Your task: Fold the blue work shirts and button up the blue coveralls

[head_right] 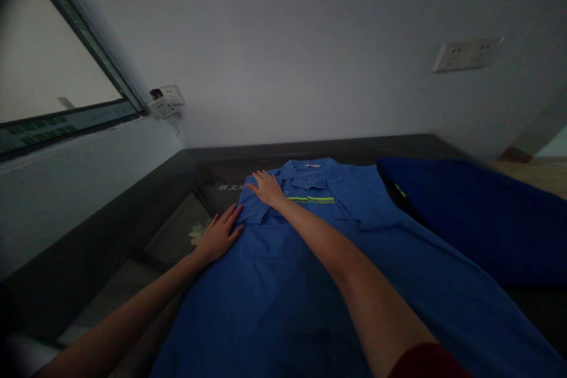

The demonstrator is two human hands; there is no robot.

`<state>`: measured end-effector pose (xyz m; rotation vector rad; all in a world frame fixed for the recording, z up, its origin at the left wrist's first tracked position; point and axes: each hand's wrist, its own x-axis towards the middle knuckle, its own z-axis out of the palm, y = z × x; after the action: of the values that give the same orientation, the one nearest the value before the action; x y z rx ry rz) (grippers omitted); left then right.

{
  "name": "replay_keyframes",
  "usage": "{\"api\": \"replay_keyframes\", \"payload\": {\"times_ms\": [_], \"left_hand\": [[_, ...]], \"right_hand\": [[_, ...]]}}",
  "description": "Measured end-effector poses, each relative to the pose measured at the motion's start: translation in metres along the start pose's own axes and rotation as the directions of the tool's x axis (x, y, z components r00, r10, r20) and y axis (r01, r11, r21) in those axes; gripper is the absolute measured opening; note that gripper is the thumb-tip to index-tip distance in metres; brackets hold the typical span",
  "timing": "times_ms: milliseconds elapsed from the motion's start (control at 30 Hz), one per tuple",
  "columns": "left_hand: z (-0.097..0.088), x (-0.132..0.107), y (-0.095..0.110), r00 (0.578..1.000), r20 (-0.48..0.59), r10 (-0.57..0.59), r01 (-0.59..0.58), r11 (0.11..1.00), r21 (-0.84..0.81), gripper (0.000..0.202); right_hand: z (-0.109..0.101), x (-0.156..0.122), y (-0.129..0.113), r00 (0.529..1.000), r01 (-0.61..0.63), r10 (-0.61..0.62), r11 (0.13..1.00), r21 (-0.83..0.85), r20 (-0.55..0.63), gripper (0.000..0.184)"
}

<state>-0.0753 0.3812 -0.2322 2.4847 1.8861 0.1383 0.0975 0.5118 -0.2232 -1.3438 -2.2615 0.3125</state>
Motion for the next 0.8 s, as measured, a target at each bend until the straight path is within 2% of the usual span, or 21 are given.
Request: {"api": "replay_keyframes", "payload": {"times_ms": [133,233,300,367,467,533,633,700,800], "left_hand": [[0.003,0.003,-0.012,0.999,-0.029,0.023,-0.025,0.999,-0.042,0.062],[-0.001,0.009,-0.016,0.992,-0.116,-0.047,0.042,0.998,-0.037,0.056],[-0.007,0.017,-0.011,0.979,-0.188,-0.080,0.078,0.997,-0.017,0.049],[-0.015,0.027,0.003,0.970,-0.237,-0.055,0.056,0.998,0.000,0.043],[-0.026,0.048,0.049,0.963,-0.264,0.061,-0.064,0.998,-0.006,0.038],[-0.028,0.064,0.092,0.953,-0.254,0.164,-0.178,0.984,-0.031,0.037],[-0.019,0.089,0.161,0.933,-0.215,0.289,-0.313,0.945,-0.092,0.036],[-0.008,0.107,0.203,0.930,-0.196,0.311,-0.340,0.931,-0.135,0.036],[0.007,0.139,0.255,0.934,-0.206,0.293,-0.333,0.921,-0.202,0.036]], "right_hand": [[-0.062,-0.052,0.040,0.999,0.025,-0.026,0.999,-0.029,-0.037,0.043],[-0.110,-0.106,0.076,0.996,-0.088,0.085,0.991,-0.099,-0.039,0.035],[-0.137,-0.146,0.098,0.985,-0.169,0.162,0.972,-0.162,-0.055,0.034],[-0.159,-0.188,0.116,0.978,-0.209,0.199,0.956,-0.207,-0.068,0.032],[-0.188,-0.249,0.135,0.964,-0.258,0.237,0.943,-0.211,-0.118,0.030],[-0.207,-0.288,0.143,0.943,-0.313,0.286,0.936,-0.163,-0.169,0.030],[-0.230,-0.346,0.148,0.889,-0.418,0.394,0.906,-0.063,-0.235,0.030],[-0.236,-0.383,0.145,0.853,-0.474,0.457,0.881,-0.007,-0.251,0.031],[-0.230,-0.427,0.133,0.822,-0.524,0.521,0.850,0.053,-0.230,0.034]]}}
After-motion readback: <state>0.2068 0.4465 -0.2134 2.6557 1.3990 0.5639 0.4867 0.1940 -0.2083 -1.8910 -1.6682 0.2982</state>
